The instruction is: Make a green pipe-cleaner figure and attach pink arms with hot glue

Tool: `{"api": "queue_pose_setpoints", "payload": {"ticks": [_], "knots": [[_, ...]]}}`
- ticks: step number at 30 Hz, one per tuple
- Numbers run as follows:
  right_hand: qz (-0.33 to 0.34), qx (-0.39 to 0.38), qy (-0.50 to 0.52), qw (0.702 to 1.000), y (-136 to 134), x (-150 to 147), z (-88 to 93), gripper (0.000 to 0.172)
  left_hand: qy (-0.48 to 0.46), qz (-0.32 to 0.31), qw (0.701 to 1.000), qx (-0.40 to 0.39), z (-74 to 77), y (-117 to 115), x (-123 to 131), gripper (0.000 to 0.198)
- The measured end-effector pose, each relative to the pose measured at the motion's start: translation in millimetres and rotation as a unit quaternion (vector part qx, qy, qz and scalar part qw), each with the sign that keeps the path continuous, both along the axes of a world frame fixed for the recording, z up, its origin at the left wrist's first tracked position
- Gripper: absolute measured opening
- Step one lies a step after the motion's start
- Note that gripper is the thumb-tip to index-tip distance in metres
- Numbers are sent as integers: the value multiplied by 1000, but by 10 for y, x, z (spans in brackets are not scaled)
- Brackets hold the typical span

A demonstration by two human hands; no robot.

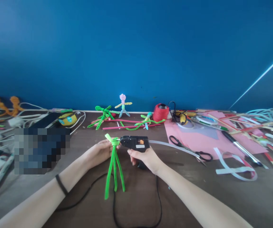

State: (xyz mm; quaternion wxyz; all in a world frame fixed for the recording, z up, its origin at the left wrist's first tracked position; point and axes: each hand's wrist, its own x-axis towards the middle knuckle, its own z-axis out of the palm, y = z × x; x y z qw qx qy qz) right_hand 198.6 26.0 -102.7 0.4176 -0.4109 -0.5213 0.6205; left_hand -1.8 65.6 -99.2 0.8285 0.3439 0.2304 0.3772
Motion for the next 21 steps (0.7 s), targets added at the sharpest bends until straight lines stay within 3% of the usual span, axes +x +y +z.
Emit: {"api": "queue_pose_setpoints", "payload": {"ticks": [21], "knots": [[3, 31, -93, 995, 2, -18, -62, 30, 12, -1, 1000, -2, -22, -32, -1, 14]]}}
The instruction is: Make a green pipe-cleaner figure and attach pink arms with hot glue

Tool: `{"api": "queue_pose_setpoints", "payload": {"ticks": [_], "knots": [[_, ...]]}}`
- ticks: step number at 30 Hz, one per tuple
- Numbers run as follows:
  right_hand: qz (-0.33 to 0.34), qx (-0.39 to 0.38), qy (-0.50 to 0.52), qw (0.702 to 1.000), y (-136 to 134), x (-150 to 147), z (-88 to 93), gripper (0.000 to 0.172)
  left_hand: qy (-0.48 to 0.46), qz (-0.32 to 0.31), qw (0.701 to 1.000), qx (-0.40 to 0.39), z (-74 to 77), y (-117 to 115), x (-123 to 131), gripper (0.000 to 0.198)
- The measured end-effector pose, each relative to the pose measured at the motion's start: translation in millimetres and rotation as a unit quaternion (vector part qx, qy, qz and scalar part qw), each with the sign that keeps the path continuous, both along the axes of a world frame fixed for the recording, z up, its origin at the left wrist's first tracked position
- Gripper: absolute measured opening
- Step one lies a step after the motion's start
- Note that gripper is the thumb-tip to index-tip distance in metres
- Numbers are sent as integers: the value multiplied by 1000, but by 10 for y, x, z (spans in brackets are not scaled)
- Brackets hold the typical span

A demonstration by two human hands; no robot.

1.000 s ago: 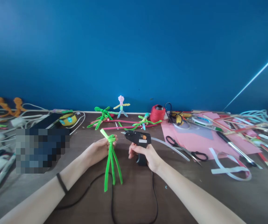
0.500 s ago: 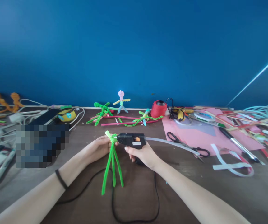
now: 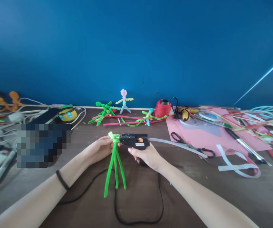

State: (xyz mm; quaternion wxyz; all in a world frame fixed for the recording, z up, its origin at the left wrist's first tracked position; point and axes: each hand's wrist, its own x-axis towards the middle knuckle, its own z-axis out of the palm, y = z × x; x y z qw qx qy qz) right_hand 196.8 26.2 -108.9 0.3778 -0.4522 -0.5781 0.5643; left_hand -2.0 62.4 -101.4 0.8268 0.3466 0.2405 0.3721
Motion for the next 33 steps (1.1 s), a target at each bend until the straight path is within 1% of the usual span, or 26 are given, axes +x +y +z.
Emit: {"api": "queue_pose_setpoints", "payload": {"ticks": [7, 14, 20, 29, 33], "knots": [[3, 9, 4, 1000, 7, 5, -9, 21, -4, -9, 1000, 12, -59, 24, -11, 16], [7, 4, 1, 1000, 1, 12, 5, 22, -3, -5, 1000, 9, -26, 5, -2, 18], [12, 22, -1, 1000, 5, 27, -19, 24, -7, -4, 1000, 3, -25, 4, 1, 17], [11, 16, -8, 1000, -2, 21, 4, 27, -5, 0, 1000, 8, -22, 2, 10, 16], [6, 9, -17, 1000, -3, 24, -17, 28, -1, 3, 1000, 8, -26, 4, 11, 14]]}}
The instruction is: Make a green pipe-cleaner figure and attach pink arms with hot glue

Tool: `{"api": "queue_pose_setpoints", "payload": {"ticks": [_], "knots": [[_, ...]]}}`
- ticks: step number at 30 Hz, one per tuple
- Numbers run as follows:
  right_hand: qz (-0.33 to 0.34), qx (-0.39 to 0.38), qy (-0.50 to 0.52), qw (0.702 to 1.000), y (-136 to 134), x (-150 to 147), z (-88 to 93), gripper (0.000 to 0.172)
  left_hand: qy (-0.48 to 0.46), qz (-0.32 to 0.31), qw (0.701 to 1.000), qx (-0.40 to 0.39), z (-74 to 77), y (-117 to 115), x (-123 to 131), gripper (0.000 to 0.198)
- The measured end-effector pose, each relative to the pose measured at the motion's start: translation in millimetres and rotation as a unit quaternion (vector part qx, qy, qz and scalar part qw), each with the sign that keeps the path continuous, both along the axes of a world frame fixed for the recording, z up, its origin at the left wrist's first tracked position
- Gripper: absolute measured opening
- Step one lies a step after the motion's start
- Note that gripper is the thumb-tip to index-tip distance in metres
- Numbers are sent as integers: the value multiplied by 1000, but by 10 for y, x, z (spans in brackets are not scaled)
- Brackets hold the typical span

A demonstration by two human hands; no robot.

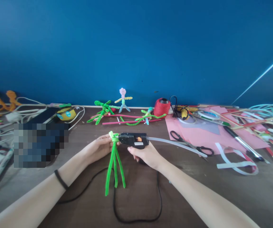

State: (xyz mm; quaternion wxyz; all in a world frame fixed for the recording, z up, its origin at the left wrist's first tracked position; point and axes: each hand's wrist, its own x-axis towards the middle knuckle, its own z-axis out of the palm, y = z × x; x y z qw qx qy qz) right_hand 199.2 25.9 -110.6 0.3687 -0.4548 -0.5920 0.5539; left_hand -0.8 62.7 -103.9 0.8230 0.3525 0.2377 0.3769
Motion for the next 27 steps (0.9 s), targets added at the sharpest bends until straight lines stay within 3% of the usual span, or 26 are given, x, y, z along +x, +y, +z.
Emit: {"api": "queue_pose_setpoints", "payload": {"ticks": [12, 18, 23, 27], "knots": [[-4, 2, 18, 1000, -7, 3, 6, 20, 0, 20, 1000, -8, -24, 12, 2, 16], [-22, -7, 95, 995, 9, 52, -4, 19, -14, 40, 999, -4, -33, 18, -9, 16], [-50, -107, 241, 963, 107, 134, 16, 17, -22, 43, 999, -24, -33, 30, -27, 23], [-10, -188, 239, 953, 197, 173, 46, 22, -46, 22, 998, -29, -26, 22, -27, 28]]}}
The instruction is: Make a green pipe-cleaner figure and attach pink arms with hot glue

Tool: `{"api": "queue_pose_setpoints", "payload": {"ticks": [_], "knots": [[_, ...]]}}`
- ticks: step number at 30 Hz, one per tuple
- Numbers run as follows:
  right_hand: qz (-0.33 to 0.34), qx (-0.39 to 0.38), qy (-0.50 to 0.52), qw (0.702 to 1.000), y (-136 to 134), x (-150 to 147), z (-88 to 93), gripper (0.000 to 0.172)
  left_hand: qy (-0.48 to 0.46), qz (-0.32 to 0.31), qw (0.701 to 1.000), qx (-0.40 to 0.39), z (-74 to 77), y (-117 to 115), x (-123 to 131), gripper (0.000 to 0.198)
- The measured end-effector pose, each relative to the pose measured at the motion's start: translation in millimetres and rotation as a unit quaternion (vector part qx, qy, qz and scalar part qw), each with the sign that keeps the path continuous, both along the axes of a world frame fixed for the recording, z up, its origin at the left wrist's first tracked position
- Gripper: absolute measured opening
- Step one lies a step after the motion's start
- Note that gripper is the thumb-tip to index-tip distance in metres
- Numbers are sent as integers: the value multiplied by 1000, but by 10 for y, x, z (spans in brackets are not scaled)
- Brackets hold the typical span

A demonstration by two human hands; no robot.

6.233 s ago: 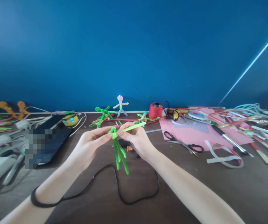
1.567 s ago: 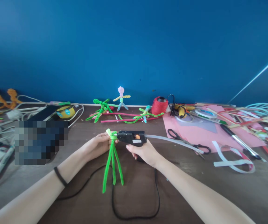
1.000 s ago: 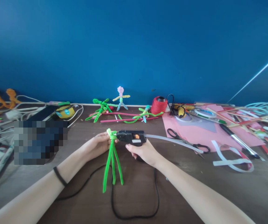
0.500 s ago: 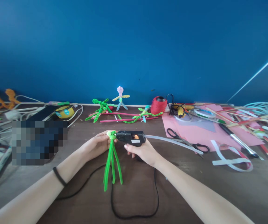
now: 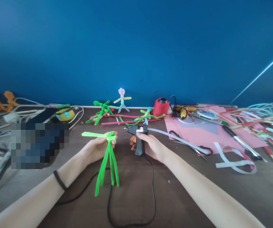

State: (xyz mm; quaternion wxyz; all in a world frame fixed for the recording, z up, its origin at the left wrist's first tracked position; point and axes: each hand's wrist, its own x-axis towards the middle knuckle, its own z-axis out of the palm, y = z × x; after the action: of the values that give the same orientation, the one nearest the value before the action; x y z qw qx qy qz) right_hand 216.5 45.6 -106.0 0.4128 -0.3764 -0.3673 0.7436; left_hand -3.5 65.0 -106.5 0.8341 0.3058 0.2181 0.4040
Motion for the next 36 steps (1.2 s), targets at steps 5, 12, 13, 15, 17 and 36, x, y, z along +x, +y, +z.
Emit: {"api": "queue_pose_setpoints", "payload": {"ticks": [5, 12, 13, 15, 17, 36], "knots": [[4, 16, -143, 990, -11, -15, 62, 45, -18, -17, 1000, 8, 15, -18, 10, 29], [30, 72, -403, 912, -45, 62, 138, 61, -23, -28, 999, 26, 9, -23, -1, 30], [47, 79, -437, 895, -44, 70, 154, 63, -22, -29, 999, 27, 7, -24, -1, 29], [66, 108, -507, 853, -49, 71, 177, 65, -23, -28, 999, 26, 3, -31, 6, 28], [54, 159, -577, 799, -64, 57, 184, 62, -22, -29, 999, 24, 2, -42, 19, 27], [-103, 465, -401, 782, -485, -250, 361, 28, 127, 2, 989, 70, 148, -170, 206, 15]]}}
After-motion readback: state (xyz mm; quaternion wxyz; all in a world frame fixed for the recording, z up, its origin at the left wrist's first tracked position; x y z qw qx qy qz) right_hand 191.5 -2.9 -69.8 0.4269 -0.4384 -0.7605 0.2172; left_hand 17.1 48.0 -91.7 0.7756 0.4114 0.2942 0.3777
